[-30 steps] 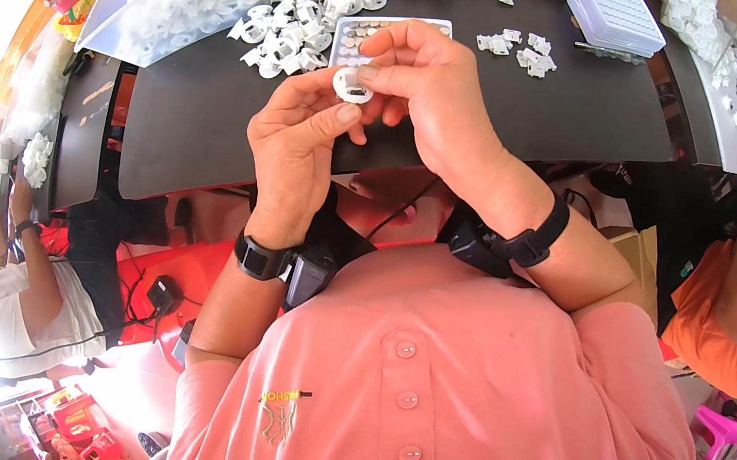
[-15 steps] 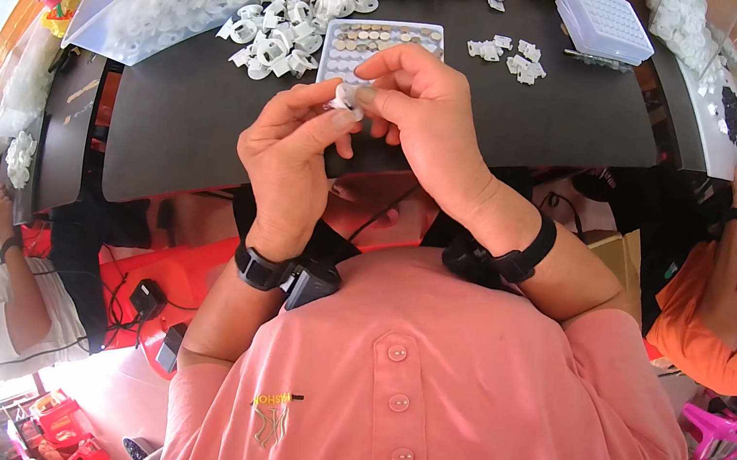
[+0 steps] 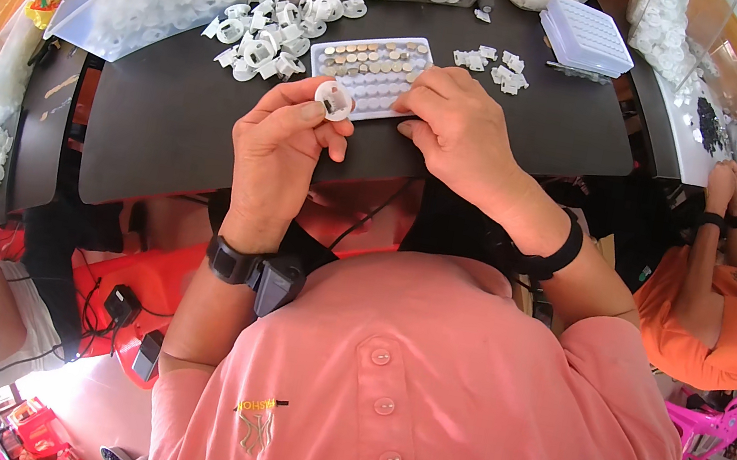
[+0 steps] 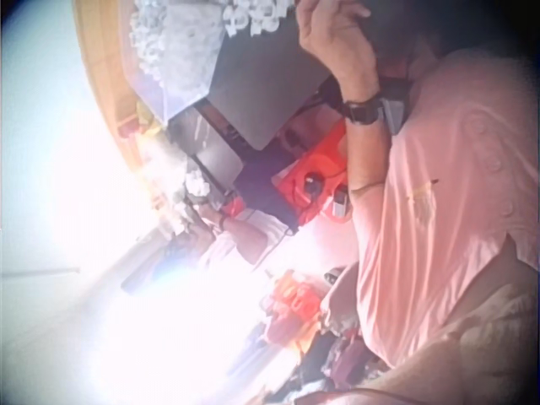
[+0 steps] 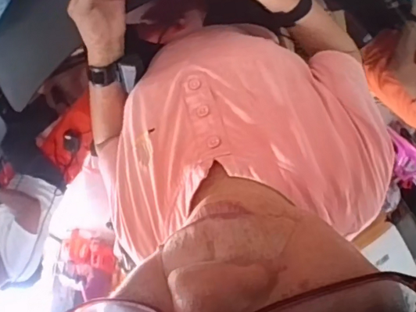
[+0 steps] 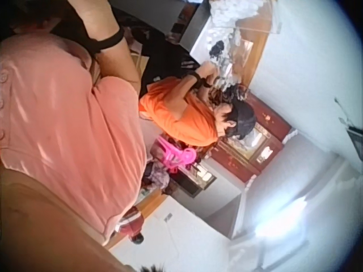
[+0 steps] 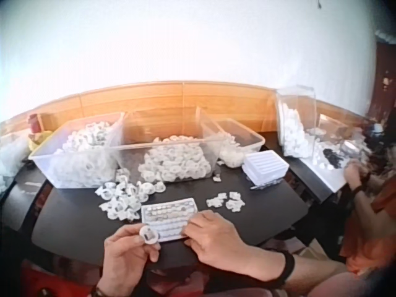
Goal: Assembling small white plastic components by hand and placing them into a tray.
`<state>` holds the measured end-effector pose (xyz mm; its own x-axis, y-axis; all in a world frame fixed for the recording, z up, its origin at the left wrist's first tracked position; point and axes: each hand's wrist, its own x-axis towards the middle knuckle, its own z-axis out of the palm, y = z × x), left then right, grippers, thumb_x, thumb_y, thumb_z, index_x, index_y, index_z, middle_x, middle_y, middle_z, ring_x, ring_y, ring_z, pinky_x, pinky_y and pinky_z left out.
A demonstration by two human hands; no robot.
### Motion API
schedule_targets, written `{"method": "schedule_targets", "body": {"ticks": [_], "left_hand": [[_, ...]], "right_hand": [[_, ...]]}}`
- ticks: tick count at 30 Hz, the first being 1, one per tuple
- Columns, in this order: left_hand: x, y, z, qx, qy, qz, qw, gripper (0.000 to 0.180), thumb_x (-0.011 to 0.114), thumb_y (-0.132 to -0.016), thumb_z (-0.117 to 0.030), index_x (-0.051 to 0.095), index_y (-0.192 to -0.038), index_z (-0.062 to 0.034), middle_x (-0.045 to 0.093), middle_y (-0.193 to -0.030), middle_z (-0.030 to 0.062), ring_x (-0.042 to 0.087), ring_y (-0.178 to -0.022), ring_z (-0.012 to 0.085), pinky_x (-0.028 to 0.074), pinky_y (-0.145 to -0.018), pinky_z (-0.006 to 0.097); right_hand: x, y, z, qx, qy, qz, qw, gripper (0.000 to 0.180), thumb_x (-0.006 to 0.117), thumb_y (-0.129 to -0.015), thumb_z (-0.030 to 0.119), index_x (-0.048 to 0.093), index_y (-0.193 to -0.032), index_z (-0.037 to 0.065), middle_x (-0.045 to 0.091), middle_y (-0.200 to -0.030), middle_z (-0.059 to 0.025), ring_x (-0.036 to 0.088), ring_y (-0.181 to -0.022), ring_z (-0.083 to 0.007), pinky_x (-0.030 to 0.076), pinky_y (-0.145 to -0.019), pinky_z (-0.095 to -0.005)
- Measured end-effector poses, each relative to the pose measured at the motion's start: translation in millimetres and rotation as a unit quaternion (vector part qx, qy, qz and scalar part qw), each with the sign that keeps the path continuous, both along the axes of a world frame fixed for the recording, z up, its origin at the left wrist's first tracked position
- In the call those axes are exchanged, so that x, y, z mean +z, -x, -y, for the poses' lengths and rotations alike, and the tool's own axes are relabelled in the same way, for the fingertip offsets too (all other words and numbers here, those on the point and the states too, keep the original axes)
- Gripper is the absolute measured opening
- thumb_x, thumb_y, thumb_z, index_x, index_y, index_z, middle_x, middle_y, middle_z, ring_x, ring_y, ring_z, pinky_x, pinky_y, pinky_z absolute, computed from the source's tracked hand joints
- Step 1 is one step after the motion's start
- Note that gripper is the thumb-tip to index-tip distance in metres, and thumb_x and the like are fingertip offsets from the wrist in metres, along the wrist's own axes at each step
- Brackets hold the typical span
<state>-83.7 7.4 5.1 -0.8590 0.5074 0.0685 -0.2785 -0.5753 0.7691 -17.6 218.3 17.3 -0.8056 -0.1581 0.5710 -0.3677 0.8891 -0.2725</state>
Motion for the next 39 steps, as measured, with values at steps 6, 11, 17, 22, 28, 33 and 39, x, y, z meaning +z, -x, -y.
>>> {"method": "schedule_targets", "body": {"ticks": [6, 11, 17, 22, 28, 33, 39], "left_hand": [[0.1, -2.1, -2.6, -0.002, 0.017, -0.015, 1.000, 0.031, 0.058, -0.091, -0.009, 0.063, -0.117, 0.0080, 0.068, -0.100, 0.0197, 0.067, -0.081, 0.0250, 0.052, -0.064, 0.032], [2.6, -9.8, -8.6, -0.025, 0.024, -0.016, 0.999, 0.031, 0.057, -0.092, -0.009, 0.063, -0.117, 0.0083, 0.068, -0.099, 0.0212, 0.067, -0.079, 0.0244, 0.052, -0.062, 0.032], [0.0, -6.9, -13.1, -0.029, 0.029, -0.031, 0.999, 0.030, 0.057, -0.092, -0.008, 0.063, -0.116, 0.0082, 0.068, -0.100, 0.0216, 0.067, -0.079, 0.0243, 0.052, -0.062, 0.032], [-1.2, -1.5, -11.0, -0.034, 0.020, -0.026, 0.999, 0.030, 0.058, -0.092, -0.009, 0.062, -0.117, 0.0083, 0.068, -0.101, 0.0205, 0.067, -0.081, 0.0248, 0.052, -0.064, 0.033], [-2.1, -0.8, -12.4, -0.037, 0.014, -0.035, 0.999, 0.031, 0.059, -0.092, -0.009, 0.062, -0.117, 0.0082, 0.067, -0.102, 0.0202, 0.067, -0.082, 0.0258, 0.052, -0.066, 0.034], [-2.0, 0.0, -11.8, -0.040, 0.021, -0.033, 0.998, 0.032, 0.058, -0.092, -0.010, 0.061, -0.118, 0.0074, 0.067, -0.103, 0.0200, 0.066, -0.083, 0.0255, 0.051, -0.066, 0.035], [3.9, 0.4, -12.9, -0.015, -0.062, 0.037, 0.997, 0.031, 0.058, -0.092, -0.009, 0.059, -0.119, 0.0062, 0.068, -0.103, 0.0186, 0.066, -0.089, 0.0267, 0.053, -0.074, 0.037]], "right_hand": [[11.5, 22.2, -25.2, -0.056, 0.059, -0.021, 0.997, 0.009, 0.071, -0.080, 0.004, 0.068, -0.089, 0.006, 0.064, -0.084, -0.0071, 0.065, -0.078, -0.0278, 0.051, -0.069, -0.0363], [10.7, 33.3, -28.7, -0.058, 0.040, 0.028, 0.997, 0.007, 0.069, -0.082, 0.006, 0.070, -0.088, 0.009, 0.065, -0.083, -0.0057, 0.066, -0.077, -0.0266, 0.050, -0.067, -0.0370], [-0.4, 39.5, -28.6, -0.080, 0.037, 0.040, 0.995, 0.006, 0.070, -0.081, 0.010, 0.070, -0.086, 0.010, 0.067, -0.086, -0.0060, 0.065, -0.075, -0.0292, 0.050, -0.068, -0.0393], [-0.2, 41.9, -30.7, -0.074, 0.038, 0.074, 0.994, 0.005, 0.069, -0.082, 0.010, 0.069, -0.086, 0.010, 0.067, -0.088, -0.0060, 0.066, -0.081, -0.0301, 0.050, -0.070, -0.0411], [-11.6, 40.5, -30.0, -0.088, -0.006, 0.024, 0.996, 0.008, 0.066, -0.084, 0.009, 0.065, -0.093, 0.009, 0.066, -0.089, -0.0057, 0.066, -0.085, -0.0306, 0.051, -0.071, -0.0417], [0.6, 24.7, -21.8, -0.080, 0.096, 0.007, 0.992, 0.006, 0.065, -0.088, 0.010, 0.065, -0.094, 0.009, 0.066, -0.088, -0.0057, 0.065, -0.079, -0.0259, 0.051, -0.069, -0.0357], [46.2, -19.8, 21.6, 0.123, 0.433, 0.255, 0.856, 0.007, 0.067, -0.090, 0.010, 0.067, -0.095, 0.004, 0.063, -0.079, 0.0015, 0.058, -0.071, -0.0065, 0.046, -0.063, -0.0232]]}}
